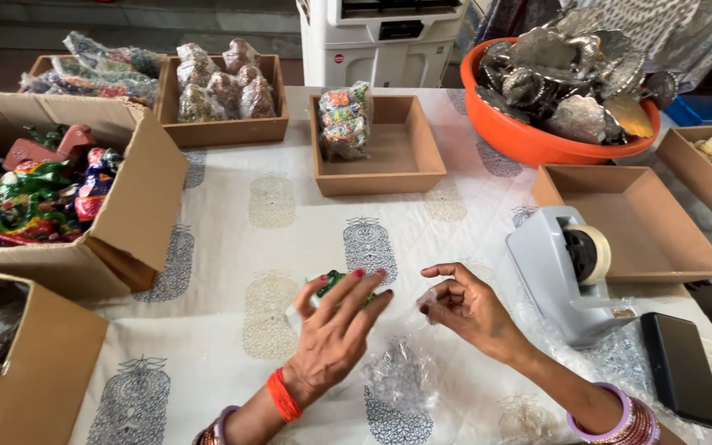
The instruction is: The person is wrapping small decorative green elephant figurines in bubble wrap for packaging.
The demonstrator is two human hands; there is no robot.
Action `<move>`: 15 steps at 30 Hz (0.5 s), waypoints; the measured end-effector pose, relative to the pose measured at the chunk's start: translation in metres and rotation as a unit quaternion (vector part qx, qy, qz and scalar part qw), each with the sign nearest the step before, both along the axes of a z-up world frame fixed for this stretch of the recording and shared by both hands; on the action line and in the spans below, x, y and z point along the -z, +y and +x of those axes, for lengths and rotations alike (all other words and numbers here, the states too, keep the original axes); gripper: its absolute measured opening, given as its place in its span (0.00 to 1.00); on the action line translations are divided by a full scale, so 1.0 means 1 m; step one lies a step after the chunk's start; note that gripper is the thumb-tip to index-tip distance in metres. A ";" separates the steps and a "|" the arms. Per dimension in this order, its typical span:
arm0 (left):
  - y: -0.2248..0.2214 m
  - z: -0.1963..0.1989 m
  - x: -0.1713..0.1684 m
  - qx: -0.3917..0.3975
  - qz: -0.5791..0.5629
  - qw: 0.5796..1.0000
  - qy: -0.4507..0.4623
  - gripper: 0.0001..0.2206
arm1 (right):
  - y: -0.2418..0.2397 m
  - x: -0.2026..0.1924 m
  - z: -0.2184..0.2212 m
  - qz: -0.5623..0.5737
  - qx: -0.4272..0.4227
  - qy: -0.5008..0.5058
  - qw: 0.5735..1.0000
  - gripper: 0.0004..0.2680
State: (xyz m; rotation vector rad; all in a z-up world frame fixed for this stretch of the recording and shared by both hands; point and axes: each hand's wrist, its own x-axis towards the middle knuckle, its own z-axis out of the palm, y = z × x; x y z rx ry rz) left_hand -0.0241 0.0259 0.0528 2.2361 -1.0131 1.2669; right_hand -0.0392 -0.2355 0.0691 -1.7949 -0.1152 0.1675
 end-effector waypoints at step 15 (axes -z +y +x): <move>-0.012 0.012 0.018 0.264 -0.244 0.725 0.587 0.14 | 0.032 -0.008 0.005 -0.037 -0.011 -0.030 0.999 0.19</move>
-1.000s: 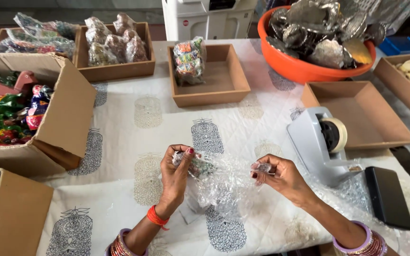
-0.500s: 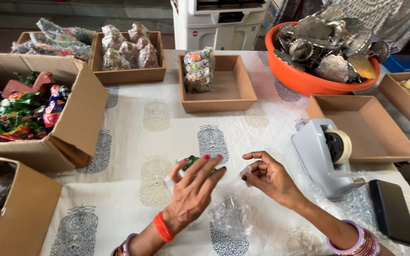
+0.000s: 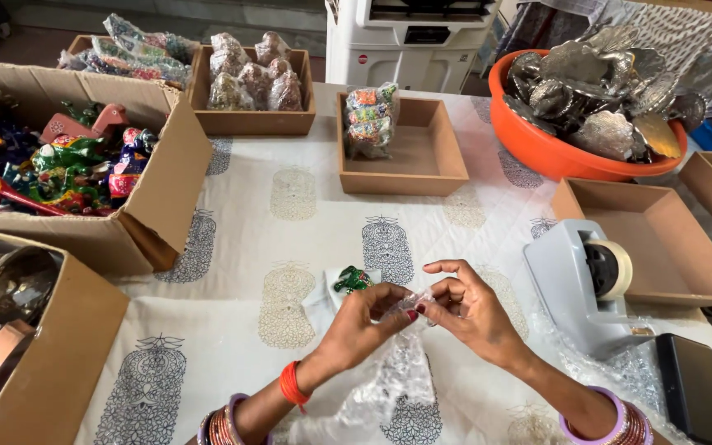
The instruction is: The person is wrapping small decorative green elephant figurines in bubble wrap for packaging.
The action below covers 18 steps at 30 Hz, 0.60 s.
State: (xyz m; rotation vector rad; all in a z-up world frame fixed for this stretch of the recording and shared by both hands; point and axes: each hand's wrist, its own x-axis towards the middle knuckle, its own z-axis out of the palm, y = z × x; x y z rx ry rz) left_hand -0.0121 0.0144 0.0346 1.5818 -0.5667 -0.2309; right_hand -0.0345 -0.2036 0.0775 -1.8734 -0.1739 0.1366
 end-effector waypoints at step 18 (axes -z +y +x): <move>0.003 0.015 0.006 0.045 -0.127 0.960 0.247 0.07 | -0.011 0.003 0.001 0.128 -0.080 0.086 0.985 0.21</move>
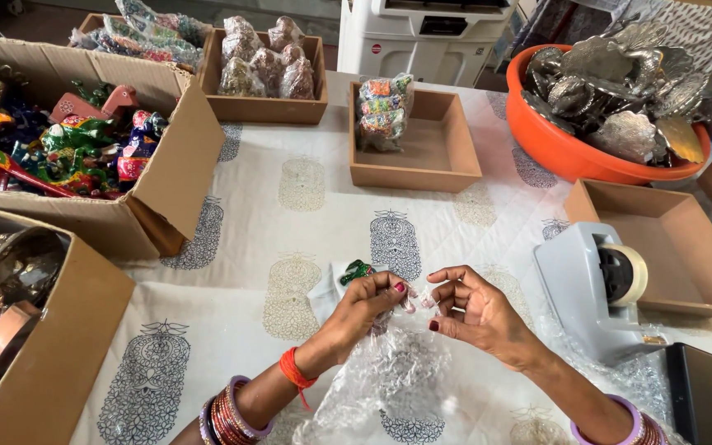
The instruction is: The person is wrapping small decorative green elephant figurines in bubble wrap for packaging.
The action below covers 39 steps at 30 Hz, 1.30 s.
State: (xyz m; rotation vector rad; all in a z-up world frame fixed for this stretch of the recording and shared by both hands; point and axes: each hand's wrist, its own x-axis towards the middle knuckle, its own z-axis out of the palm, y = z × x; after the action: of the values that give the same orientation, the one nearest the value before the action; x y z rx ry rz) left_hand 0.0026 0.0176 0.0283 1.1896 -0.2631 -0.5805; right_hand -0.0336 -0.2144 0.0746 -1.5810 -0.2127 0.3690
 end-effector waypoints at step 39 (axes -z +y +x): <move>-0.019 -0.001 0.037 -0.017 0.040 0.993 -0.107 0.07 | -0.004 0.004 0.004 -0.193 0.092 -0.212 0.954 0.14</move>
State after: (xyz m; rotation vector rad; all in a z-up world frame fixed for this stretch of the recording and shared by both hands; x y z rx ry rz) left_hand 0.0015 -0.0010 -0.0091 1.3340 -0.4039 -0.4368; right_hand -0.0297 -0.2181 0.0702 -2.0411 -0.3338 -0.0899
